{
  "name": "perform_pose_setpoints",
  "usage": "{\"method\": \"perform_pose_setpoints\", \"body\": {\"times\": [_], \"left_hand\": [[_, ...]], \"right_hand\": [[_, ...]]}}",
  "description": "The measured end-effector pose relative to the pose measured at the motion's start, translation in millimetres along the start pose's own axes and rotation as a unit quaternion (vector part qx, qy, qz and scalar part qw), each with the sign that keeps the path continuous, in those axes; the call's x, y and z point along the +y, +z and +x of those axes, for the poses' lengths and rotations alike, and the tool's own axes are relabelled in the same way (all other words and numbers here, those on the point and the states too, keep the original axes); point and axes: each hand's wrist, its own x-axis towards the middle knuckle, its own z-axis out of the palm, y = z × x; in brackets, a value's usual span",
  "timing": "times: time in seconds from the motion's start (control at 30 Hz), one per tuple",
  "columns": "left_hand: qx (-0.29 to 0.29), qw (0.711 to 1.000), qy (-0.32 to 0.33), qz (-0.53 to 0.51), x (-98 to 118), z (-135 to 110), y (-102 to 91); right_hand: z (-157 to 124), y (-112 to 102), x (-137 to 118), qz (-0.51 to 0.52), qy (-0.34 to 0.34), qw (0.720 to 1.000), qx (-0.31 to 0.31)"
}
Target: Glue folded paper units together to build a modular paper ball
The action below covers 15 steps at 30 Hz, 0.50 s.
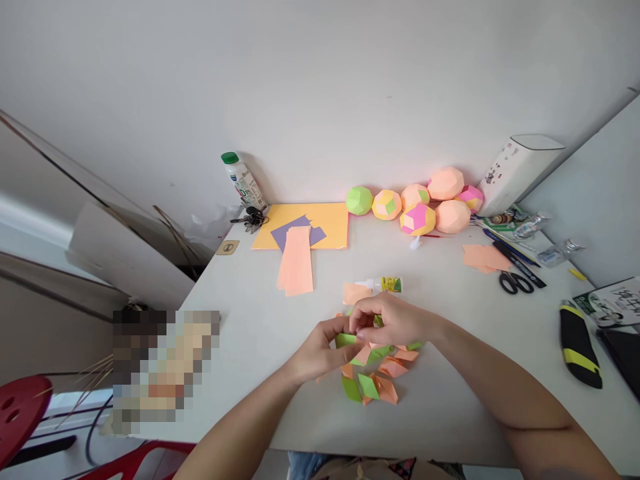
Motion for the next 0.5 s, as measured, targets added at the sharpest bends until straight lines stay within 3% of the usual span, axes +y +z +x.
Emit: {"method": "perform_pose_setpoints", "body": {"times": [0.5], "left_hand": [[-0.015, 0.999, -0.012, -0.041, -9.1, 0.0, -1.4]], "right_hand": [[0.4, -8.5, 7.7, -0.064, -0.008, 0.998, -0.018]]}}
